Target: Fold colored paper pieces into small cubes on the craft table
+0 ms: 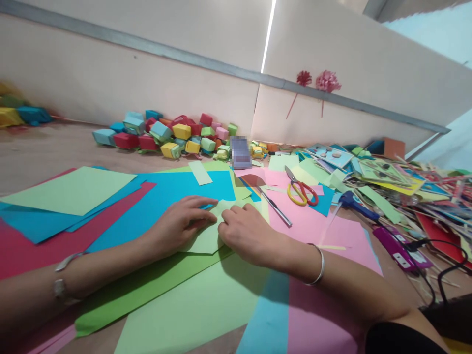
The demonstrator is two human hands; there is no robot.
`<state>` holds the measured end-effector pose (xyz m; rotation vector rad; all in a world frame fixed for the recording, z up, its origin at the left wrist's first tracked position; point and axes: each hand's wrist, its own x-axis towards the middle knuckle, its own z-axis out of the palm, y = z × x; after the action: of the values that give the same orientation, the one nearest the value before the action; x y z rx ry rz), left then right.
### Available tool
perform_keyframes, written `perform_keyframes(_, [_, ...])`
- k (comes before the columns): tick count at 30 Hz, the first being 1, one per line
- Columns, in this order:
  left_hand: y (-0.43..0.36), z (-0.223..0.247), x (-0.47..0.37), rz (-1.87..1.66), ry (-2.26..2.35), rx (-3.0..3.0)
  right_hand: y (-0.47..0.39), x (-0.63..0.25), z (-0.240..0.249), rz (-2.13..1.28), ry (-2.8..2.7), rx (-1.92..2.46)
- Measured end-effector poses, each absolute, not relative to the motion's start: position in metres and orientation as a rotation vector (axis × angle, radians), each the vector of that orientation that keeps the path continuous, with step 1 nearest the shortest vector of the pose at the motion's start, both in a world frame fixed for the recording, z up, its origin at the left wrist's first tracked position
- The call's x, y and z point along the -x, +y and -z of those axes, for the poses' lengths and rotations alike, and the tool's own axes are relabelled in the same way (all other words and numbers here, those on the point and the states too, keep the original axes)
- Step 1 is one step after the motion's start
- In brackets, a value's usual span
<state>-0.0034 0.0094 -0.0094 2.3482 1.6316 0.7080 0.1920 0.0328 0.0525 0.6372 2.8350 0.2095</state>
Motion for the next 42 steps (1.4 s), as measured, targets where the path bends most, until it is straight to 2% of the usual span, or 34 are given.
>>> perform_keyframes(4, [0.003,0.005,0.003,-0.68,1.683,-2.408,0.033,-0.191,-0.048,-0.277,2.815,-0.604])
perform_keyframes(8, [-0.009,-0.001,0.0,-0.728,1.739,-2.73,0.036,-0.19,-0.04,-0.377,2.863,-0.524])
perform_keyframes(13, [-0.023,-0.007,-0.009,-0.843,1.589,-3.071,0.036,-0.19,-0.044,-0.262,2.838,-0.54])
perform_keyframes(18, [-0.019,0.0,-0.012,-0.688,1.429,-2.972,0.04,-0.191,-0.038,-0.157,2.899,-0.615])
perform_keyframes(26, [-0.01,0.008,-0.003,-0.512,1.415,-3.046,0.052,-0.195,-0.014,-0.177,3.106,-0.698])
perform_keyframes(31, [-0.01,0.003,-0.003,-0.436,1.644,-2.823,0.058,-0.195,-0.016,-0.146,3.088,-0.768])
perform_keyframes(42, [0.003,0.001,0.001,-0.458,1.9,-2.359,0.065,-0.193,-0.026,0.331,2.926,-1.287])
